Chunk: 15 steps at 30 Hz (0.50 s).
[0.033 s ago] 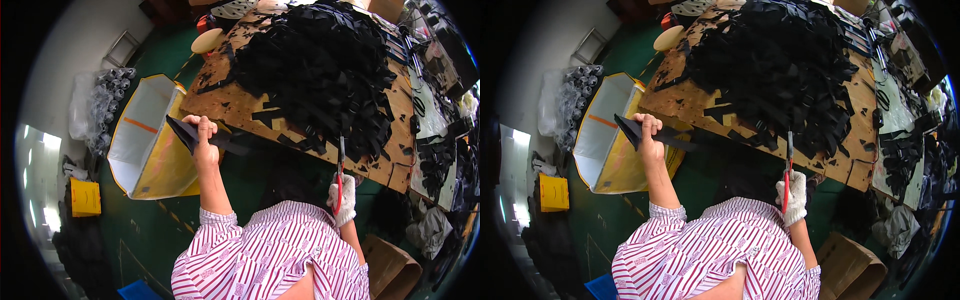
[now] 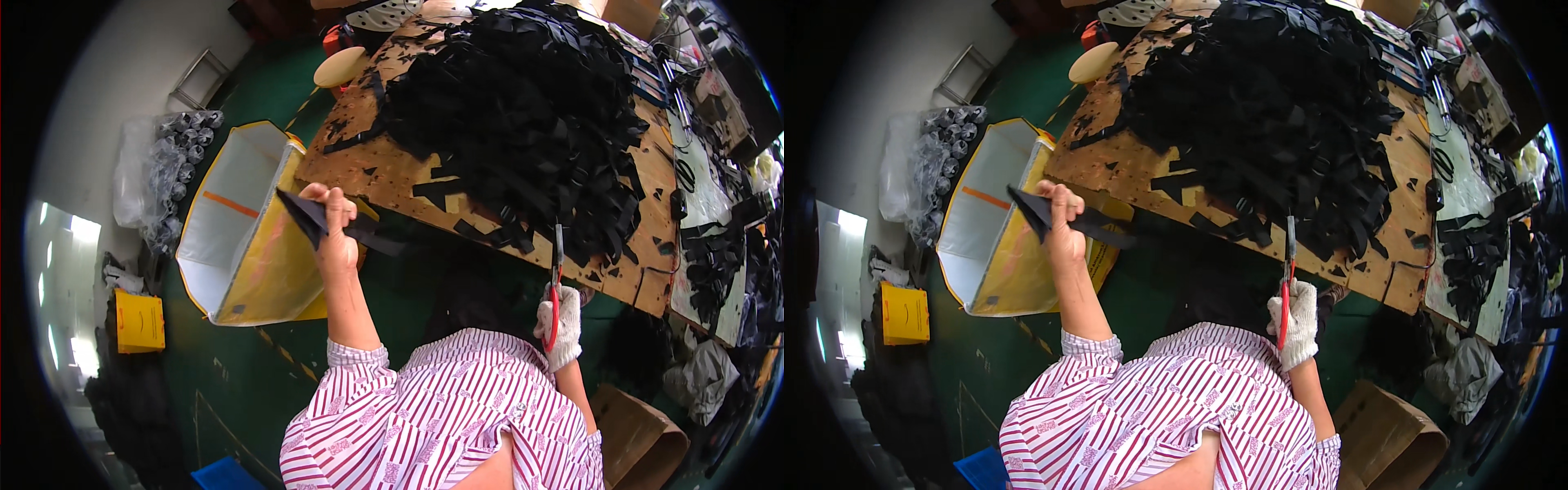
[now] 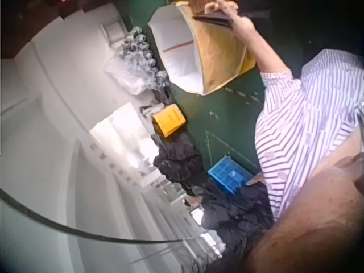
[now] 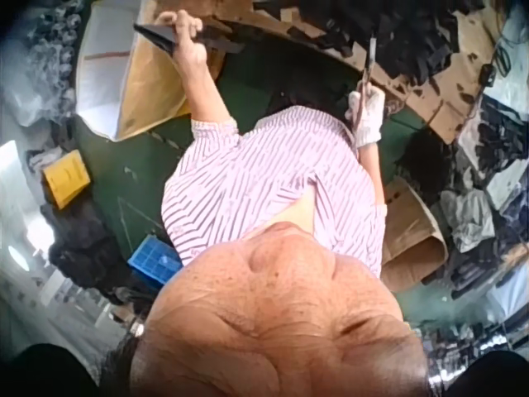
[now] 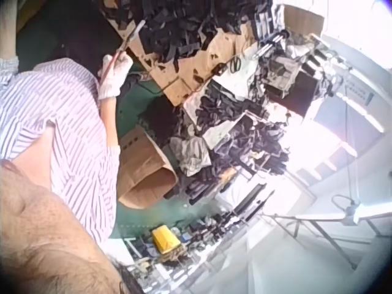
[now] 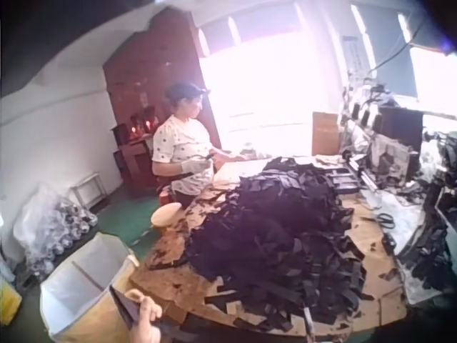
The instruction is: The person uses red-handled scissors to cut black fabric strips into smaller pieces. They repeatedly pick up strips from a pile on a wooden table, cut them, and place the resulting pieces into a yellow bin on the floor.
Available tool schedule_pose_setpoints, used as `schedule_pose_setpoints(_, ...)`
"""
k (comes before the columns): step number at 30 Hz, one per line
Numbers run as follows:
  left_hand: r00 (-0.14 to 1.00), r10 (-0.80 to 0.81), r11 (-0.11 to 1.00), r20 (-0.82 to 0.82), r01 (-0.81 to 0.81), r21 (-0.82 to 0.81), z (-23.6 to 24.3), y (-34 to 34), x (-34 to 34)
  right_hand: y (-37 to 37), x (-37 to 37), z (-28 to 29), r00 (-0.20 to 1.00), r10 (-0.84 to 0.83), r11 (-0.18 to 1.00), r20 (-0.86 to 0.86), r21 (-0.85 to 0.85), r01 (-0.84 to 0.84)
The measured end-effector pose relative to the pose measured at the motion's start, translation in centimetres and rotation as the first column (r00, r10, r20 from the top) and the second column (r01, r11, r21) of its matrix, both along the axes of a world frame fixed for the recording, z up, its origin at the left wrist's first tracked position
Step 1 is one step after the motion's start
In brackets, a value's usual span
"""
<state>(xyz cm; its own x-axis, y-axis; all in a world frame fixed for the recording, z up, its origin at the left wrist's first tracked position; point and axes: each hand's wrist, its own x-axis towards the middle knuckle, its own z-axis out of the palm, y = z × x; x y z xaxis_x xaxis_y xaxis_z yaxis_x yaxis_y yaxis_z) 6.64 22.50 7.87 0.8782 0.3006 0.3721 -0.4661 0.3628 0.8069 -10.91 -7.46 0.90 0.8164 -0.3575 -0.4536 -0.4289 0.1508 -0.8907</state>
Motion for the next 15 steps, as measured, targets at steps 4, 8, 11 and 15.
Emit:
schedule_pose_setpoints(4,0.948,0.033,0.814,-0.316,0.158,0.559,-4.0,-2.2,2.0,0.1,-0.1,0.0,0.999,0.039,0.999,0.007,-0.03,-0.039)
schedule_pose_setpoints(8,0.998,0.012,0.359,0.057,-0.058,0.931,-9.4,-4.2,6.7,0.3,-0.4,0.2,0.992,0.077,0.994,0.102,-0.089,-0.068)
schedule_pose_setpoints(11,0.99,0.069,0.028,-0.124,0.122,0.992,-10.1,-4.7,8.4,0.2,-0.8,0.2,0.993,0.058,0.996,0.098,-0.07,-0.051)
schedule_pose_setpoints(15,0.982,0.017,-0.069,-0.186,0.187,0.98,-10.4,-3.7,8.9,-0.1,-1.1,-0.1,0.992,0.04,0.997,0.12,-0.066,-0.032)
